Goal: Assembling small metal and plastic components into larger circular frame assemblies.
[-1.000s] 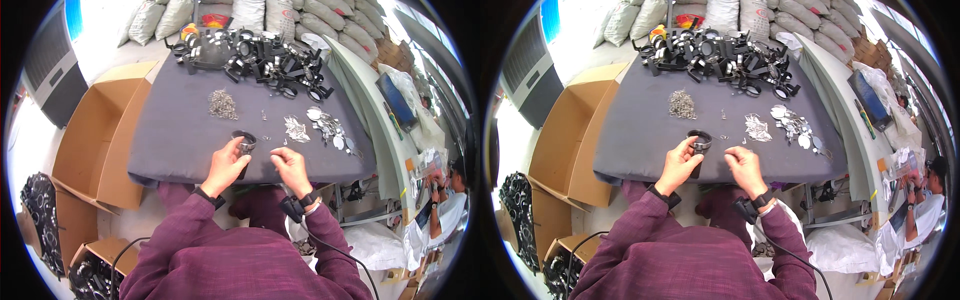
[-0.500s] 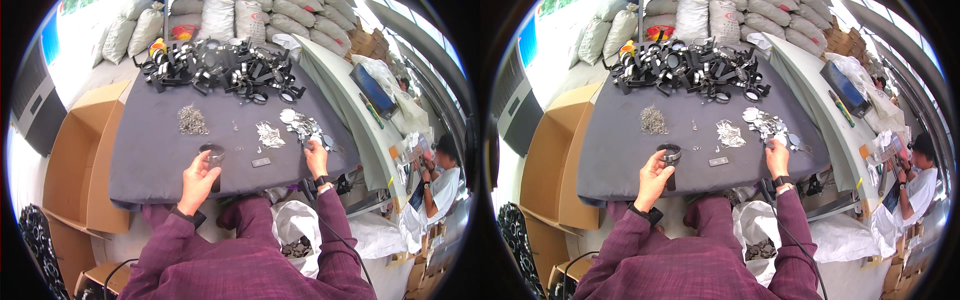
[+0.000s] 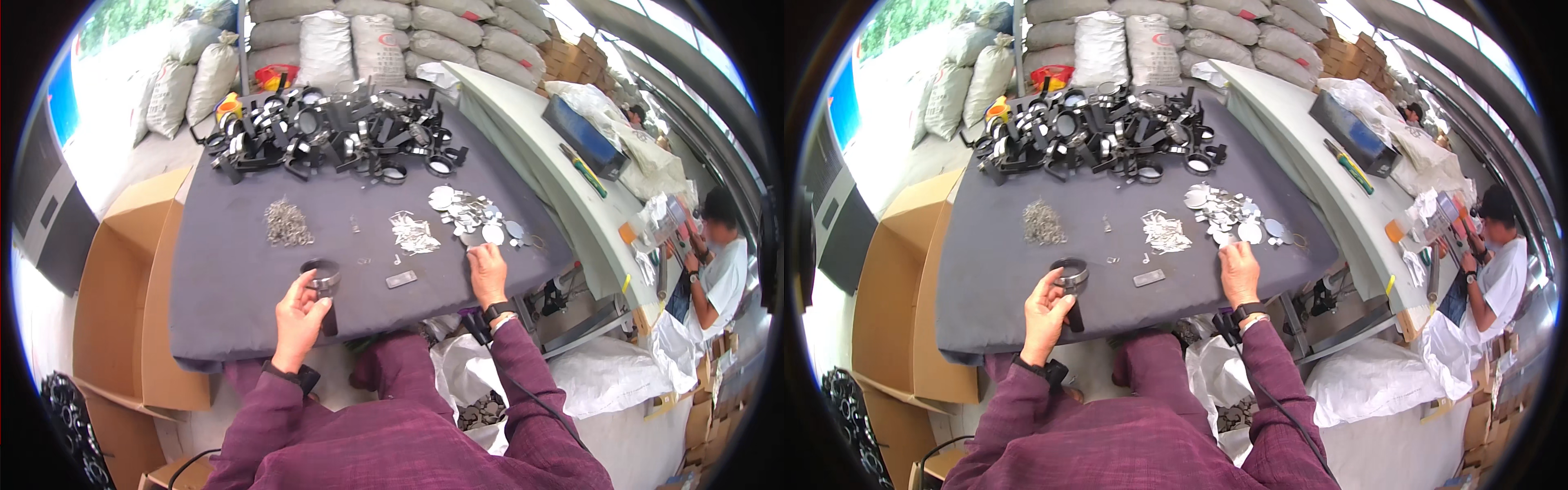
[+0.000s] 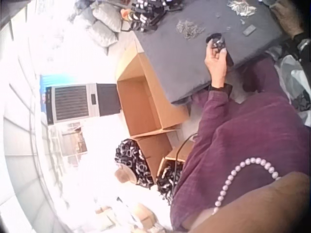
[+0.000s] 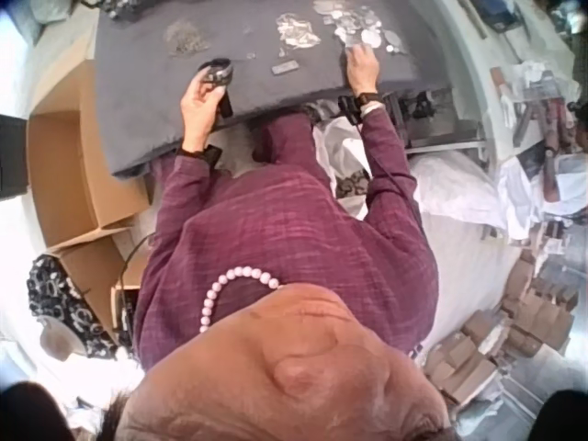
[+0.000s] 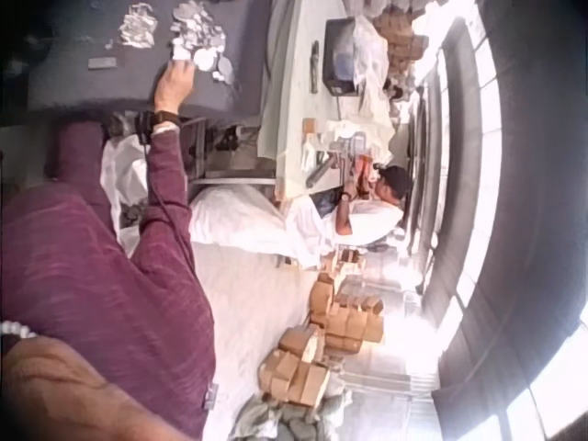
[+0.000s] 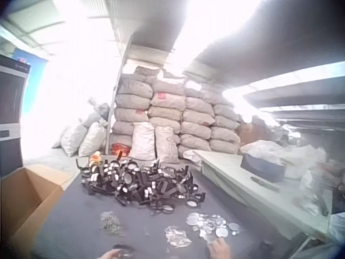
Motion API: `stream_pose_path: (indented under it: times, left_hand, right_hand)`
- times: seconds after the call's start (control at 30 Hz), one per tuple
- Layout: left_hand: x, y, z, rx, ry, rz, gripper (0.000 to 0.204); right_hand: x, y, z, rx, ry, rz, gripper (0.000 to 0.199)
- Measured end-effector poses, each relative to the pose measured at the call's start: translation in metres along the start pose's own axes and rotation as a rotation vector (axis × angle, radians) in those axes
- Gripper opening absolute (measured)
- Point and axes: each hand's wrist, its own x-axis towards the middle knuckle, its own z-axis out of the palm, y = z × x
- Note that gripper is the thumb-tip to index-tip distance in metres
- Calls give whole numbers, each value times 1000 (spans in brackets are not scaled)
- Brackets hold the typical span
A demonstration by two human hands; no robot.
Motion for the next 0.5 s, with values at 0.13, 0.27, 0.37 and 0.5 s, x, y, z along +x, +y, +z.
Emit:
stream_pose_path:
  times: [0.13, 0.27, 0.37, 0.5]
  left_hand:
    - [2, 5, 5, 91, -8, -1, 54]
    - [3, -14, -19, 112, 39, 72, 53]
    - [8, -19, -12, 31, 7, 45, 53]
    - [6, -13, -3, -1, -9, 17, 54]
  right_hand:
    - [-9, 11, 3, -138, 43, -181, 17]
    - [-4, -8, 17, 5, -4, -120, 19]
    - [-5, 1, 7, -11, -15, -85, 14]
    - [-7, 3, 0, 13, -49, -36, 12]
